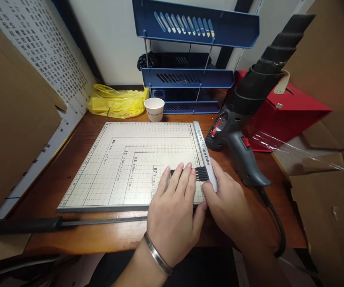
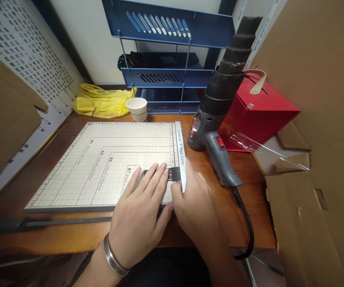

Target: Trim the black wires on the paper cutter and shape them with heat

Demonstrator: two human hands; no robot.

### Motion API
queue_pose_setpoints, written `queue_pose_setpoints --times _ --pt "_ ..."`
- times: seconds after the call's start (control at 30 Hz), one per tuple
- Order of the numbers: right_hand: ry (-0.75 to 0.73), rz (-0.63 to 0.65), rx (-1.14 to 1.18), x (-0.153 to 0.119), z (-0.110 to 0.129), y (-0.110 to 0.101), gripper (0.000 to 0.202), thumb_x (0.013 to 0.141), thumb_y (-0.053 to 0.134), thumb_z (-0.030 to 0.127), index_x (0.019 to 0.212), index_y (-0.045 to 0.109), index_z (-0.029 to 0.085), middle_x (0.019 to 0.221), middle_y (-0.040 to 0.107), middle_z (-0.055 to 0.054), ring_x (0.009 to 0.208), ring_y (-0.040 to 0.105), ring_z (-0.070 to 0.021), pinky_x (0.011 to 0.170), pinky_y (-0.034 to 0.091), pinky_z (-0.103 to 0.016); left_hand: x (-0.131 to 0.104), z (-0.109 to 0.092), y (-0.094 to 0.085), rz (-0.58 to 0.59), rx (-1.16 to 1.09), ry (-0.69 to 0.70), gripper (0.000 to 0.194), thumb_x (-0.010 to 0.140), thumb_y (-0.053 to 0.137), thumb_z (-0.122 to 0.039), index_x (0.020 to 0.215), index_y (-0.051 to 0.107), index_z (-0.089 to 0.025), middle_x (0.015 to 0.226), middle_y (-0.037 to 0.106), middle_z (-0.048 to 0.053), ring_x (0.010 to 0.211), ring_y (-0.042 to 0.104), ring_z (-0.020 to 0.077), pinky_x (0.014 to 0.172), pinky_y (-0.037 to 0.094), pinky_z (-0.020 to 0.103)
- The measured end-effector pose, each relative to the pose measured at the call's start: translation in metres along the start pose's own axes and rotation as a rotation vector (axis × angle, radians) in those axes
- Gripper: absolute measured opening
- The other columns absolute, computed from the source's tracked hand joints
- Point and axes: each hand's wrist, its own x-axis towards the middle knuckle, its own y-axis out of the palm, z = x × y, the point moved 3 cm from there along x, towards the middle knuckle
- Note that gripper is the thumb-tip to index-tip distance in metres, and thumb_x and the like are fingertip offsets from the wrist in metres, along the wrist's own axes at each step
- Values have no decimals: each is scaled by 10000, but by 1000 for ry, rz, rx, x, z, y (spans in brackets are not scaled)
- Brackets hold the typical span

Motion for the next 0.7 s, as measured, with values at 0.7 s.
queue_pose_setpoints --times 0.7 --pt "130 -43 -159 -3 7 4 529 949 394 416 1439 442 223 1144 680 -92 1062 616 -324 896 435 -462 0 -1 1 -16 11 7 564 991 332 -361 1493 387 -111 1586 299 70 1481 243 243 1245 149 468"
